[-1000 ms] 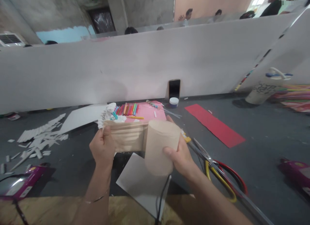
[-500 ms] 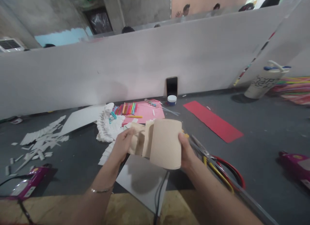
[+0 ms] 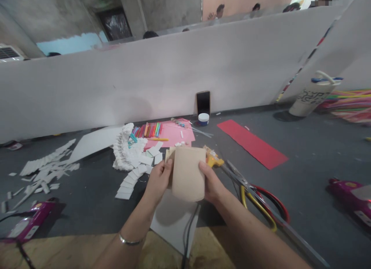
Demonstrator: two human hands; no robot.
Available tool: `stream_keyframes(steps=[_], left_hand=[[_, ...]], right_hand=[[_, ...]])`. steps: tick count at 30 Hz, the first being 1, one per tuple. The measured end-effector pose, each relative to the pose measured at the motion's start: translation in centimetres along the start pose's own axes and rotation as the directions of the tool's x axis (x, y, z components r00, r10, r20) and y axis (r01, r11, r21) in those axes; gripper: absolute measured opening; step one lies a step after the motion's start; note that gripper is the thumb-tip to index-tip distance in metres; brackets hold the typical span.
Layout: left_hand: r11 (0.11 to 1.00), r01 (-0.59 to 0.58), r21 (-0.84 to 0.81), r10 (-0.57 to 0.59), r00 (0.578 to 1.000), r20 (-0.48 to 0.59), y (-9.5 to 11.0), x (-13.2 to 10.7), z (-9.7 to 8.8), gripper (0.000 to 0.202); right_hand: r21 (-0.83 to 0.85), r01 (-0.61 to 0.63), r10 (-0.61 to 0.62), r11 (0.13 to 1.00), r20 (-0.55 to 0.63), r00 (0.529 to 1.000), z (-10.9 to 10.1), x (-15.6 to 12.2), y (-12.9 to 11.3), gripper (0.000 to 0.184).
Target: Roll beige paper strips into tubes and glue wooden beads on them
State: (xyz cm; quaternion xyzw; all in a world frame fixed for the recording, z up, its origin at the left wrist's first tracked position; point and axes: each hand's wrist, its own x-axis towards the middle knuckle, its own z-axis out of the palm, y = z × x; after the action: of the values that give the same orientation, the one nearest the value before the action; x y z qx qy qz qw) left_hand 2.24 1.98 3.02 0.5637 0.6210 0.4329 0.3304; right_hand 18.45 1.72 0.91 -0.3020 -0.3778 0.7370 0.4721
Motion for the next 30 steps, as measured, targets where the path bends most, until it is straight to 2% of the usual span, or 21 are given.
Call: stream_keyframes(steps=[3,7,10,15,19,22,25,27,28,29,30], left_hand=[[0.995,-0.061,0.084,0.060,0.998,0.019,0.1,0.3,-0.4,0.040],[0.951,-0.160,0.264,0.182,0.982,-0.059,0.5,0.9,-2.3,0.033],[0.910,-0.161,0.382,0.207,0.975,-0.084,0.6,1.4,-3.9,0.030],[0.869,-0.142,0.474,0.250,0.953,-0.174,0.7,2.3,-5.4,0.028],[0.855,-0.078,0.512,0.257,0.922,-0.288,1.1,3.0,-5.4,0.023],[0.868,-0.038,0.496,0.216,0.927,-0.306,0.8,3.1,-4.1,0.016],[0.867,0.026,0.497,0.150,0.939,-0.309,-0.3,3.1,-2.1,0.014],[0.846,0.093,0.525,0.081,0.951,-0.300,-1.4,3.4,-1.1,0.021],[0.833,0.112,0.541,0.059,0.956,-0.289,-2.0,3.6,-0.7,0.024],[0.823,0.123,0.555,0.046,0.959,-0.279,-2.5,3.8,-0.5,0.026],[0.816,0.125,0.564,0.041,0.961,-0.272,-2.8,4.0,-0.5,0.026]], right_hand=[[0.066,-0.058,0.060,0.996,-0.018,0.998,0.3,0.1,-0.3,0.069],[0.152,-0.095,0.099,0.984,-0.018,0.995,0.7,0.6,-0.4,0.072],[0.170,-0.148,0.149,0.974,0.010,0.989,0.7,0.9,0.3,0.076],[0.205,-0.133,0.158,0.970,-0.115,0.981,0.5,0.9,1.0,0.076],[0.257,-0.170,0.198,0.951,-0.086,0.977,1.8,0.9,1.2,0.080],[0.191,-0.168,0.191,0.967,-0.109,0.976,3.3,1.0,2.7,0.076],[0.042,-0.069,0.075,0.997,-0.176,0.982,4.0,0.7,4.5,0.066],[-0.198,0.116,-0.165,0.973,-0.251,0.954,3.4,0.4,4.4,0.059],[-0.376,0.212,-0.319,0.902,-0.249,0.914,2.9,0.2,3.8,0.052],[-0.547,0.292,-0.467,0.785,-0.212,0.858,2.2,0.1,3.0,0.042],[-0.666,0.317,-0.526,0.675,-0.132,0.840,1.5,-0.1,2.0,0.025]])
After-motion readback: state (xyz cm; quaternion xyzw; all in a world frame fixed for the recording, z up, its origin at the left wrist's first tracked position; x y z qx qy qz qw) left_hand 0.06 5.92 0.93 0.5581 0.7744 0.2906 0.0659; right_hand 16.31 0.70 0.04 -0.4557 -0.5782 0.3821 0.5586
